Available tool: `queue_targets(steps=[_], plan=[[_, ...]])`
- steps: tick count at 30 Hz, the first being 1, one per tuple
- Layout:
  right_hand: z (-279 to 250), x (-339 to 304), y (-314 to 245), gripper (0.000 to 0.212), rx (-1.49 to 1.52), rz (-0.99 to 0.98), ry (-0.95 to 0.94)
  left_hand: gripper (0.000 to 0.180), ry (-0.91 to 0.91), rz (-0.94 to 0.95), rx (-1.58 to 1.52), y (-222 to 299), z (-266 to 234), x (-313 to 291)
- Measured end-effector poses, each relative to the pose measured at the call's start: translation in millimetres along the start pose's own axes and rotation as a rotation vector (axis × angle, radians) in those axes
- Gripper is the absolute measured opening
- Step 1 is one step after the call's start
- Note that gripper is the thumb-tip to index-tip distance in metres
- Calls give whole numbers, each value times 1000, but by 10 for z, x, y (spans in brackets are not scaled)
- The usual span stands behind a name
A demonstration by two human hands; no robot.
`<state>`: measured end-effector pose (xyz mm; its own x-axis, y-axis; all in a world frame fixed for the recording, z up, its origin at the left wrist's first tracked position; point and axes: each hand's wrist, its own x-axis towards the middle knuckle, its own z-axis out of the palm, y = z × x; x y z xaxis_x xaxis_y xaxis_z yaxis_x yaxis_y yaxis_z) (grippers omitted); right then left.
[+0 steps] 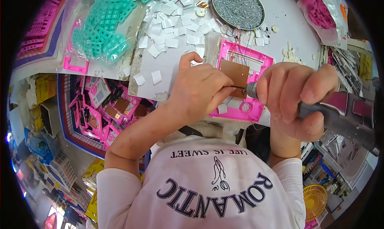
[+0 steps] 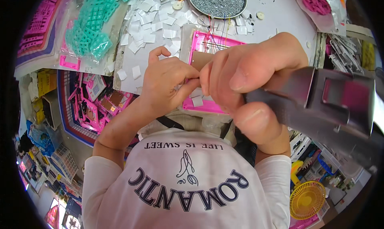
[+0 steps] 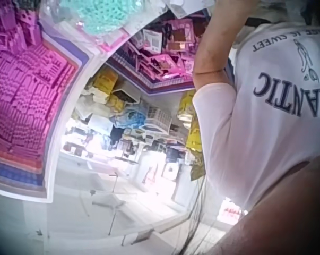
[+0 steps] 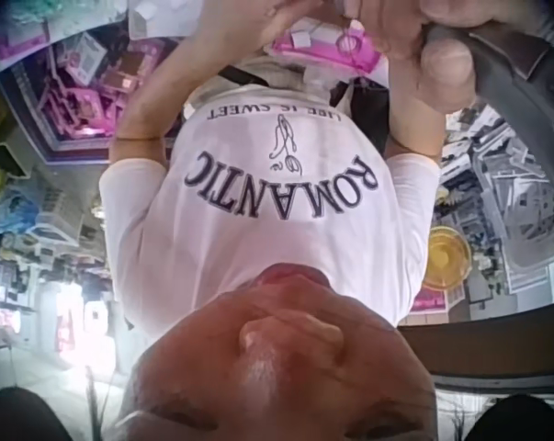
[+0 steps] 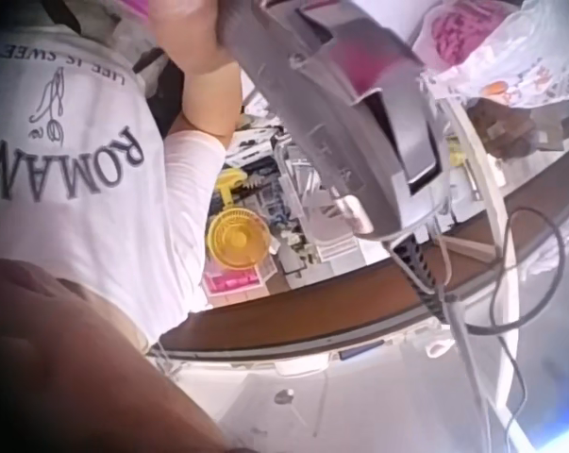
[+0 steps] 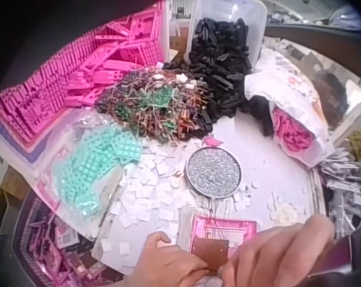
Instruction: Assembling pink electronic toy components using a power screwdriver and manual placement.
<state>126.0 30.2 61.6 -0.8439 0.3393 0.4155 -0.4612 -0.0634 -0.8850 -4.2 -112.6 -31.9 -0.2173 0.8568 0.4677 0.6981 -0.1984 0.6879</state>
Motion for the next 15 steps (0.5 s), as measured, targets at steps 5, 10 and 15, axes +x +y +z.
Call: queue_targets(steps=[5, 10, 15], plan=[[41, -149, 57, 33, 65, 37, 57, 26, -26, -11, 75, 106, -59, 16], [61, -288, 181, 29, 149, 61, 75, 31, -141, -24, 37, 126, -212, -141], [180, -278, 180, 34, -28, 134, 121, 26, -194, -79, 77, 240, -208, -245]])
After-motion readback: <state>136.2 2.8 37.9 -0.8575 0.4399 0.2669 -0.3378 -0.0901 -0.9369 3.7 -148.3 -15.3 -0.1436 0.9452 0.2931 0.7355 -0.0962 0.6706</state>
